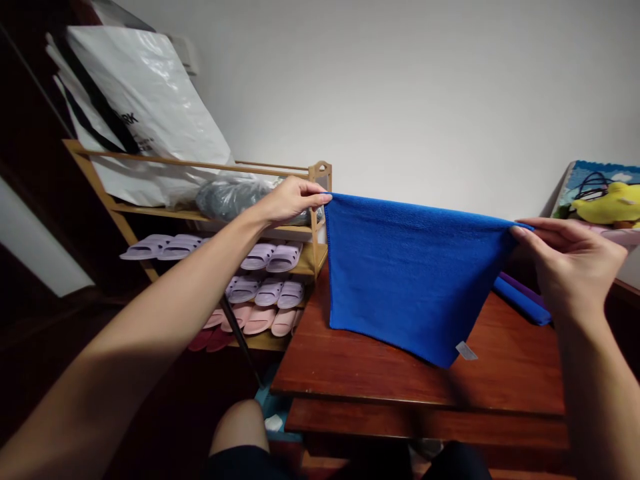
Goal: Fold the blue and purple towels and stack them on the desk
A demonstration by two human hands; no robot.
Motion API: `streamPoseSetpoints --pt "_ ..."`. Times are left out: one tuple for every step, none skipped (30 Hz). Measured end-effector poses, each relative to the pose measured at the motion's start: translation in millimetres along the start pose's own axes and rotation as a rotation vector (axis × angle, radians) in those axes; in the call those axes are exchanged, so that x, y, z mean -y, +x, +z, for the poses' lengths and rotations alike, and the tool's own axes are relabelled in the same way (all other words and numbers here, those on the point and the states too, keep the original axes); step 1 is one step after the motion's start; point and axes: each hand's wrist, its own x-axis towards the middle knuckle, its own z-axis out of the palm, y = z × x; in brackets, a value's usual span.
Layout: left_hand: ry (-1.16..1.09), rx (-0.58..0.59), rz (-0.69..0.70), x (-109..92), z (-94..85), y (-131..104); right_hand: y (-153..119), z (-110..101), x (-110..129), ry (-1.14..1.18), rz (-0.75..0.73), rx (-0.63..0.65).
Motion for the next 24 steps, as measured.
streamPoseSetpoints --pt "0.003 -0.013 0.007 -2 0.2 0 0 0 1 0.035 0.003 -0.004" --pt "0.005 -0.022 0.017 -3 0.5 1 0 -1 2 0.071 0.011 0.0" --pt "0.009 -0.029 0.031 -4 0.8 1 1 -1 3 0.104 0.024 0.011" --pt "0.016 -0.033 0.045 -5 1.2 1 1 -1 3 0.128 0.044 0.03" --pt "0.026 -0.036 0.057 -5 1.6 1 1 -2 3 0.143 0.068 0.048" --pt "0.038 -0.037 0.064 -5 2.0 1 2 -2 3 0.151 0.1 0.065" --pt "0.052 -0.037 0.067 -5 2.3 1 2 -2 3 0.144 0.131 0.074" --pt "0.064 -0.038 0.065 -4 2.7 1 2 -2 3 0.126 0.162 0.078" --pt "0.073 -0.039 0.061 -3 3.0 1 1 -2 4 0.101 0.194 0.083" --pt "0.078 -0.043 0.059 -2 3.2 2 1 -2 4 0.08 0.224 0.091" --pt "0.08 -0.047 0.06 -1 3.4 2 0 -2 5 0.068 0.249 0.1" --pt "0.079 -0.051 0.063 1 3.5 2 0 -1 6 0.064 0.271 0.107" --pt "0.078 -0.056 0.067 1 3.5 1 -1 -1 7 0.064 0.287 0.108" --pt "0.077 -0.059 0.07 1 3.4 1 -2 -1 8 0.071 0.295 0.109" --pt "0.078 -0.06 0.073 1 3.2 1 -2 -1 9 0.078 0.292 0.106" --pt "0.08 -0.06 0.074 0 2.9 0 -2 -1 9 0.083 0.285 0.105" --pt "0.083 -0.06 0.074 -1 2.4 0 -2 0 10 0.084 0.277 0.112" --pt "0.087 -0.06 0.073 -2 1.7 -1 -2 0 10 0.079 0.271 0.124" --pt "0.089 -0.06 0.071 -3 0.9 -1 -2 0 11 0.06 0.263 0.139" --pt "0.091 -0.063 0.069 -4 -0.1 -1 -1 0 11 0.026 0.252 0.15" --pt "0.09 -0.066 0.067 -5 -1.1 -2 -1 0 12 -0.014 0.24 0.163" --pt "0.088 -0.068 0.067 -5 -2.1 -2 -1 0 12 -0.049 0.227 0.173" --pt "0.085 -0.07 0.068 -4 -3.1 -2 -1 1 12 -0.068 0.213 0.177" --pt "0.08 -0.071 0.071 -3 -4.0 -2 -1 1 12 -0.064 0.204 0.178"
